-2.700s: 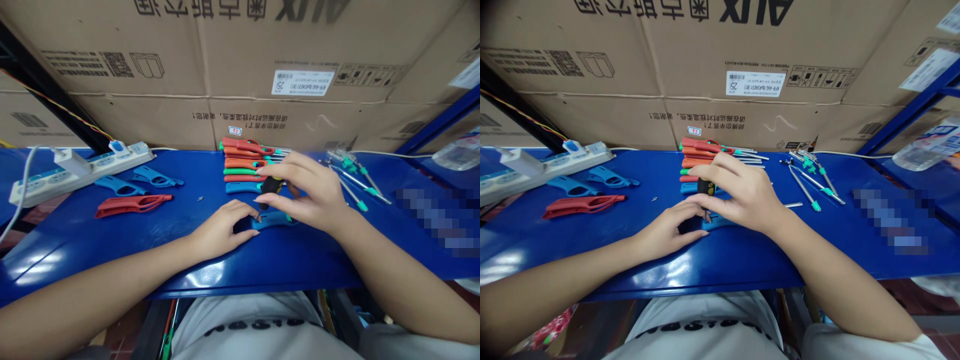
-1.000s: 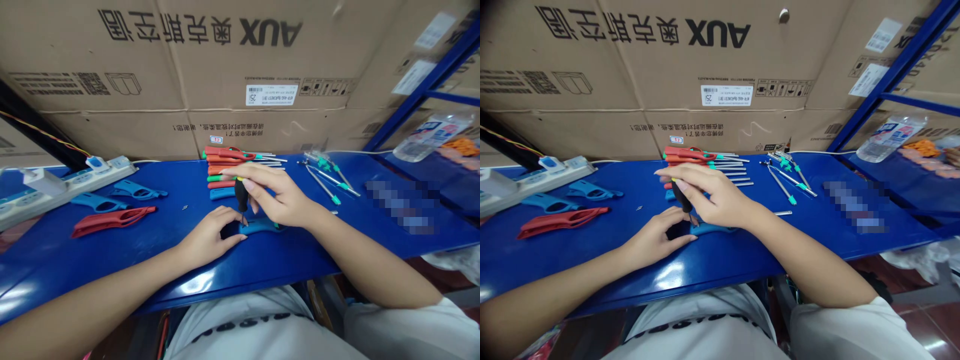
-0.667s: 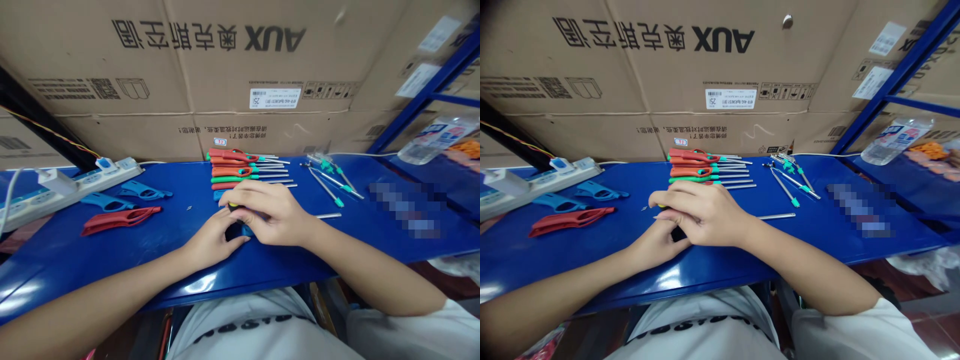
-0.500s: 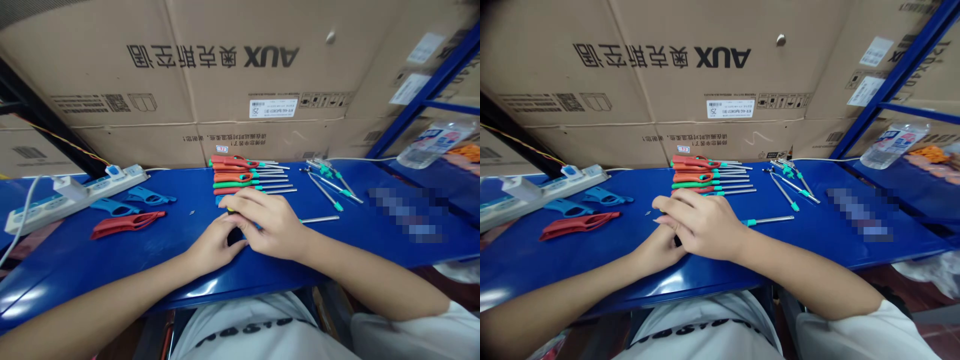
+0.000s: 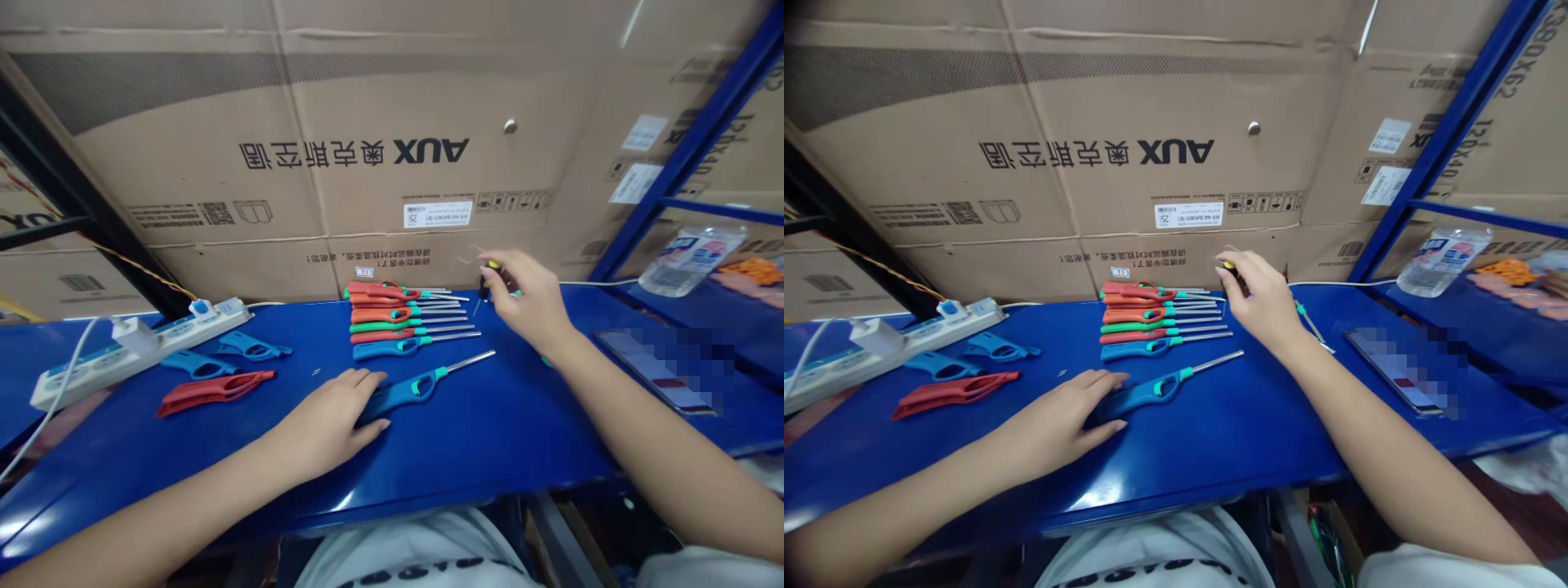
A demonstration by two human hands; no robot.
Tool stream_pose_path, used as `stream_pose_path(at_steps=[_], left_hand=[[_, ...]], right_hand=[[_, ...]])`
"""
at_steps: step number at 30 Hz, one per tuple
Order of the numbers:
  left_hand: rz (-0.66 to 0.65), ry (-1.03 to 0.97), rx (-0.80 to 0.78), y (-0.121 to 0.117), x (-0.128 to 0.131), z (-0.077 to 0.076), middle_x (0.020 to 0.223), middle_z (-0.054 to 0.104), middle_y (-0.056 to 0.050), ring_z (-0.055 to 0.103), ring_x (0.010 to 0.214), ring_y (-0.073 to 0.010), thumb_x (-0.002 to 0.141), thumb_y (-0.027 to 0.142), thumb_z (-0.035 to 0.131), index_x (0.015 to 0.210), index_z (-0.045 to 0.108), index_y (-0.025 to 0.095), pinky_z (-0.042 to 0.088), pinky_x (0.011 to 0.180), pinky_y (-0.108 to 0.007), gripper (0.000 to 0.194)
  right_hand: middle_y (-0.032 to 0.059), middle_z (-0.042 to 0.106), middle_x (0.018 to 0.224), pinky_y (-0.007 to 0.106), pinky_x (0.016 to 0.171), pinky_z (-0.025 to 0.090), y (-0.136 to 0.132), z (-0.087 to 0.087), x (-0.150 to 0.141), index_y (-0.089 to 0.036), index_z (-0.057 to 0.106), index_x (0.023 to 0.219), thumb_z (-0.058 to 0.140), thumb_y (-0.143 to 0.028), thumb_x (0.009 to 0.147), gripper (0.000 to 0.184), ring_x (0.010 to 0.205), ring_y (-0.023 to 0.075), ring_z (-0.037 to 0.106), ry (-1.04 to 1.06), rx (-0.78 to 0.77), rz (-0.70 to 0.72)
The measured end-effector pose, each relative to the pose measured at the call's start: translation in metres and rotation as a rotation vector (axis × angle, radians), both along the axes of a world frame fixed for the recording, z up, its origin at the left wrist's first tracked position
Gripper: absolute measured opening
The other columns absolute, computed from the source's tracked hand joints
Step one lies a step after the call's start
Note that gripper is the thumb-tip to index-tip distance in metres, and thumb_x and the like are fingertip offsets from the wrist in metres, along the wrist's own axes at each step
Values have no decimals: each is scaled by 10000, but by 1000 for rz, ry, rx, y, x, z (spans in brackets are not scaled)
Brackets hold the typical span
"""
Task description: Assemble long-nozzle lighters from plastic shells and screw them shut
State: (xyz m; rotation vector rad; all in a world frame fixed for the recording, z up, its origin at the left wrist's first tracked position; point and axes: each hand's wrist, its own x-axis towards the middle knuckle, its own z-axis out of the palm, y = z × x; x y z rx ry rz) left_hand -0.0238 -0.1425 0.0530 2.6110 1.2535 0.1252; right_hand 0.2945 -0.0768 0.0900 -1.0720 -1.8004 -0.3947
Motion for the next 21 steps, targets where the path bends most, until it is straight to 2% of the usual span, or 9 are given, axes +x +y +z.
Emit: stream_pose_path(at_steps=[2,5,9,12,15,18,21], left_hand=[[-8,10,20,0,7,-3,1351,615,-144,591,1238,-317,969,343,595,1402,524,165,491,1073,-467,474],[-18,53,21,4,15,-6,1324,620,-172,608,1217,-321,977,198,527,1428,519,129,522,1036,-453,457],[-84,45,-4,25,15,-3,1288,632,-177,632,1184,-303,938,132,524,1415,548,121,538,1016,-418,477],[-144,-7,19,53,8,12,1287,651,-152,634,1192,-288,922,149,536,1298,647,156,517,1043,-410,392],[-186,-71,100,91,1,36,1321,657,-107,630,1213,-266,932,191,525,1310,649,211,495,1062,-399,399],[-132,-14,256,133,-2,57,1212,694,-102,660,1137,-265,921,217,526,1275,680,202,515,1007,-380,386],[-92,7,301,173,-4,65,1172,678,-144,656,1111,-300,898,211,524,1259,688,143,510,991,-417,402]], right_hand=[[122,735,1098,404,847,580,11,-14,16,-213,665,1135,508,-313,1006,227,1003,267,702,-32,-6,-75],[132,727,1110,411,867,570,22,-32,33,-208,652,1152,466,-325,1018,258,1037,278,693,-61,-55,-157],[129,736,1081,414,913,551,28,-40,47,-207,655,1100,471,-307,1005,230,1020,273,696,-63,-76,-159],[135,744,1029,405,882,554,30,-38,53,-193,661,1055,495,-301,986,210,966,272,707,-25,-60,-170],[130,745,995,395,866,551,29,-36,55,-193,663,1021,505,-301,978,196,938,267,707,-18,-55,-180],[121,743,980,390,862,544,28,-37,53,-205,657,991,510,-306,972,180,917,263,702,-31,-81,-170],[113,743,976,396,857,542,27,-37,50,-216,650,971,522,-312,957,161,891,263,699,-28,-112,-173]])
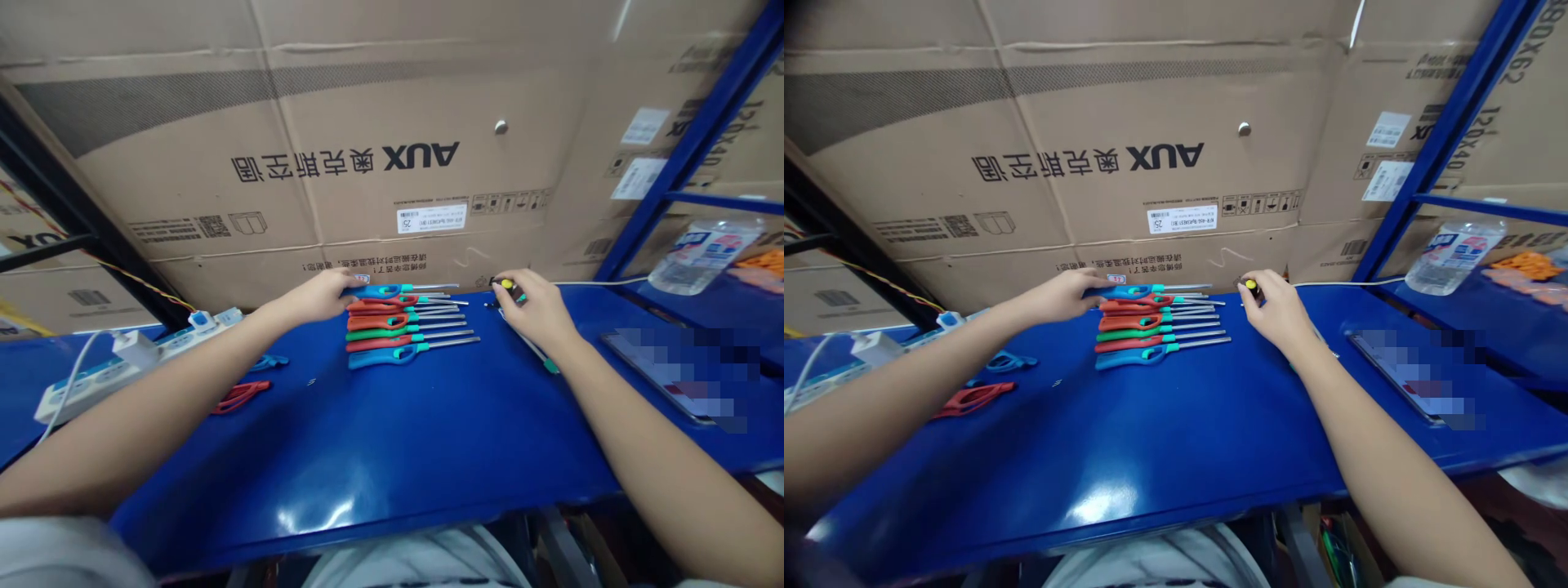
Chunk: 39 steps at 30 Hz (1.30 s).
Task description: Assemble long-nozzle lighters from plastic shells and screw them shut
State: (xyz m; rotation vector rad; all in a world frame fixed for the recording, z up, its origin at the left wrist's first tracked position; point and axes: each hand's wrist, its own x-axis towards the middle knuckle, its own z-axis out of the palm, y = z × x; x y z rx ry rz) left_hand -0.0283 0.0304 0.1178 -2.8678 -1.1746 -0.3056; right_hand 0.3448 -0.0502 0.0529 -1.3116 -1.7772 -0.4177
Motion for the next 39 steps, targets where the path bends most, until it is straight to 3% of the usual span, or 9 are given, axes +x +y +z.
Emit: stream_pose_path(at_steps=[5,15,23,32,36,39], left_hand=[[-24,-12,5,42,-2,-11,1171,673,-120,649,1109,-266,890,230,521,1247,690,162,500,1009,-378,401],[-52,-94,-1,75,1,-39,1216,665,-125,634,1149,-252,943,273,478,1244,694,168,476,1059,-382,385],[-47,-103,-11,79,-3,-45,1233,667,-116,629,1174,-257,917,287,490,1261,692,188,475,1071,-397,411],[-38,-85,-16,76,-4,-49,1276,652,-120,602,1231,-266,918,300,503,1272,685,183,439,1118,-404,415],[-43,-86,-7,73,-5,-48,1275,648,-129,605,1218,-263,912,289,498,1313,661,169,442,1114,-412,450],[-46,-100,2,68,-7,-47,1272,638,-144,604,1209,-270,897,281,505,1333,648,144,459,1093,-415,479]], right_hand=[[105,742,966,396,844,552,0,-1,0,-219,647,950,533,-295,937,137,886,260,704,1,-1,9],[112,725,1018,388,816,550,6,-12,3,-204,652,986,527,-297,920,169,886,256,697,0,-94,-1],[132,706,1052,413,896,551,12,-12,15,-192,687,992,522,-188,865,208,979,274,686,-42,-266,-71],[180,725,1087,414,987,518,22,-38,9,-131,729,1058,643,-133,774,297,1057,317,681,-188,-572,-98],[237,685,1215,428,1057,477,23,-45,4,-68,699,1156,653,-167,808,365,1170,348,644,-234,-632,-86],[231,664,1265,433,1092,452,24,-47,5,-78,676,1214,652,-185,830,400,1215,342,623,-244,-645,-77]])
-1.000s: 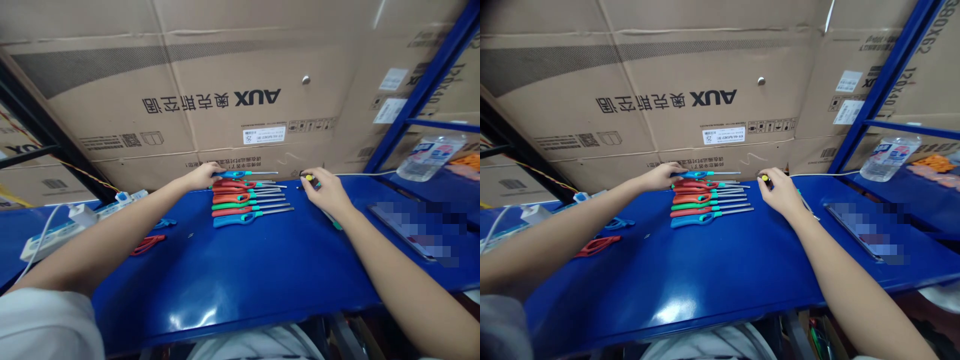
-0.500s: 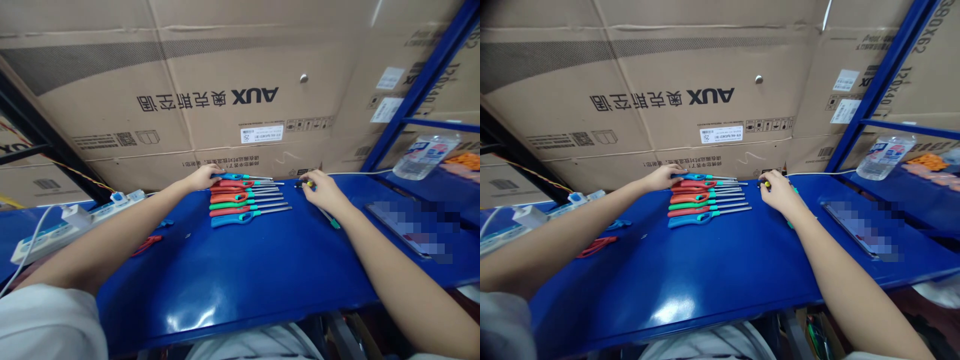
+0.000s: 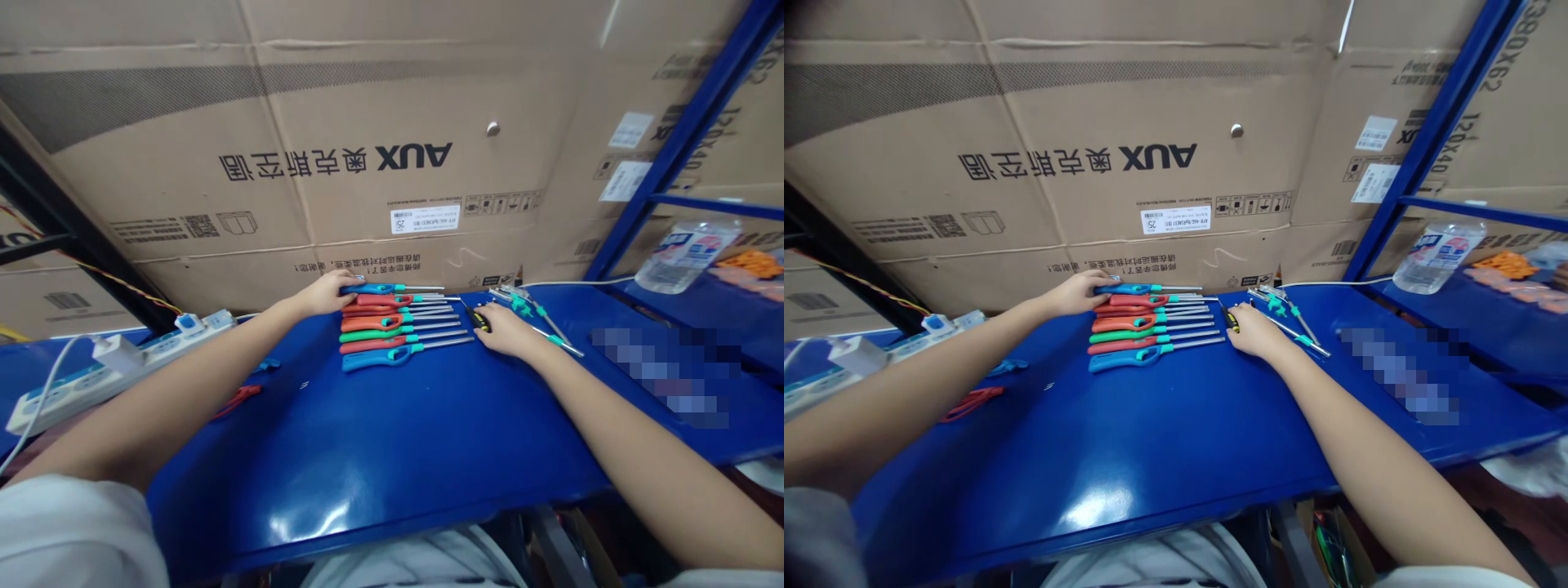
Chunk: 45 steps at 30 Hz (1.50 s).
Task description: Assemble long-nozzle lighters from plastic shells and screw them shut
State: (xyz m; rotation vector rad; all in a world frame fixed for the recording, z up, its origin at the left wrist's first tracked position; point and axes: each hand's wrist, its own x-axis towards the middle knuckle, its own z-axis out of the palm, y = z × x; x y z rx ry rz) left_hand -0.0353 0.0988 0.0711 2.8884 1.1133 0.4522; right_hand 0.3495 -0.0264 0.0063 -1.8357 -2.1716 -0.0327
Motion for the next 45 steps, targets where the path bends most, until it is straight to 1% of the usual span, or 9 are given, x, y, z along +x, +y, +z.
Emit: stream_pose_path(at_steps=[6,15,22,24,27,30,35,39,45], left_hand=[[0,-30,7,-9,-8,2,1278,632,-145,594,1215,-289,893,307,528,1331,657,161,467,1083,-439,479],[22,-75,2,-14,-15,-2,1280,616,-116,625,1155,-259,863,250,518,1367,636,200,508,1038,-398,520],[38,-35,15,-17,-14,-1,1319,611,-125,618,1181,-260,830,223,515,1358,645,178,503,1046,-377,545],[51,-11,23,-19,-12,0,1336,611,-122,609,1208,-263,851,260,511,1348,653,184,492,1063,-378,522],[90,23,46,-24,-8,1,1371,612,-124,571,1280,-288,912,390,492,1310,678,181,462,1101,-406,486],[136,58,77,-30,-2,2,1378,629,-135,564,1298,-327,918,562,517,1279,694,181,471,1083,-437,554],[168,102,117,-33,4,1,1391,635,-140,575,1295,-328,931,578,516,1282,685,173,489,1046,-409,562],[154,122,129,-33,4,1,1415,617,-155,574,1309,-311,959,554,469,1315,658,146,488,1050,-390,574],[138,136,140,-37,-1,4,1387,635,-142,609,1260,-291,970,550,443,1306,664,157,497,1040,-376,562]], right_hand=[[205,653,1266,410,1065,477,-3,3,0,-107,664,1250,637,-180,847,410,1165,311,645,28,4,43],[152,700,1161,390,998,513,-7,7,-12,-168,715,1135,621,-142,846,306,1071,288,672,63,9,80],[193,696,1228,420,1052,487,-8,11,-11,-124,700,1202,645,-196,858,356,1204,324,631,38,-24,55],[185,723,1160,400,998,515,-8,13,-11,-124,729,1135,634,-179,846,309,1133,317,667,33,-30,29],[153,762,927,356,804,561,-5,14,-8,-139,769,928,635,-174,813,180,892,293,726,36,-47,-43],[110,749,766,318,656,542,-3,14,-3,-169,764,791,659,-190,783,107,730,261,721,51,-55,-116],[116,713,673,346,626,535,-3,17,3,-181,725,664,685,-190,761,105,690,281,709,69,-71,-215],[128,738,756,355,680,547,-5,19,1,-170,744,747,691,-182,780,64,748,285,720,108,-76,-234],[118,755,816,348,706,545,-8,19,-11,-164,767,826,643,-190,826,127,773,269,715,141,-63,-186]])
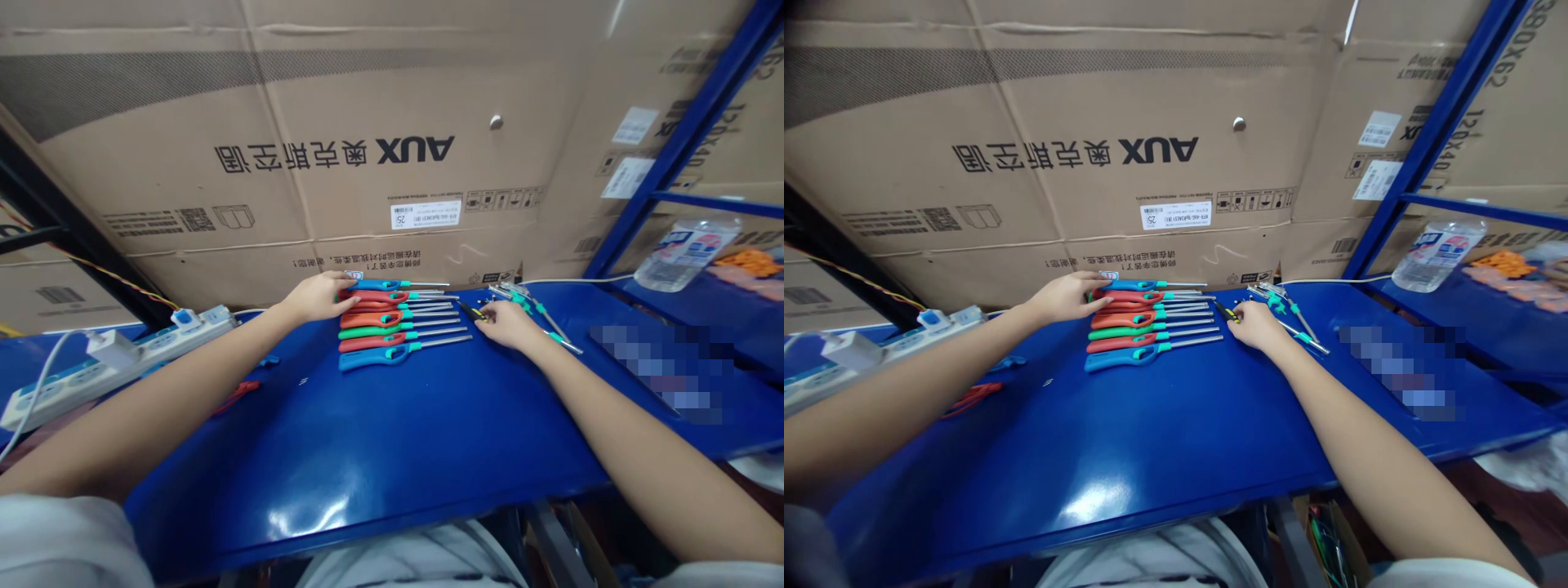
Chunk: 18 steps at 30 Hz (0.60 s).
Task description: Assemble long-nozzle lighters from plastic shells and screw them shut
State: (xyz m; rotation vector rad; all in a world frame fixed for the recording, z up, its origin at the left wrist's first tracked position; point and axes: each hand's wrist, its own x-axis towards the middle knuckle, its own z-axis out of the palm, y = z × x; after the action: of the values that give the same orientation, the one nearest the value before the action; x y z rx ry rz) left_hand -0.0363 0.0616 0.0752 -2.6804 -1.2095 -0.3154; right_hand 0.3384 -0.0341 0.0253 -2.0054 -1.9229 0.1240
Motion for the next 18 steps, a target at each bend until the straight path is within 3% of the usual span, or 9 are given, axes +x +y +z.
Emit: stream_pose_path(at_steps=[4,13,18], left_hand=[[2,8,15,-3,-2,-1,1370,641,-135,621,1233,-292,976,560,434,1325,657,161,510,1020,-373,575],[25,39,85,-1,0,-10,1402,627,-118,608,1262,-309,1014,515,386,1349,665,227,521,1000,-409,523],[11,77,106,-1,1,-10,1397,638,-106,609,1263,-304,1021,505,377,1293,708,258,531,982,-413,494]], right_hand=[[103,762,832,317,712,540,0,0,-4,-170,773,850,659,-186,804,124,787,252,716,8,2,-11],[88,748,806,287,715,512,1,9,7,-173,765,827,678,-230,795,109,800,235,709,14,3,-189],[104,746,802,287,681,499,-2,9,3,-158,756,801,686,-216,777,94,776,238,703,41,-21,-175]])
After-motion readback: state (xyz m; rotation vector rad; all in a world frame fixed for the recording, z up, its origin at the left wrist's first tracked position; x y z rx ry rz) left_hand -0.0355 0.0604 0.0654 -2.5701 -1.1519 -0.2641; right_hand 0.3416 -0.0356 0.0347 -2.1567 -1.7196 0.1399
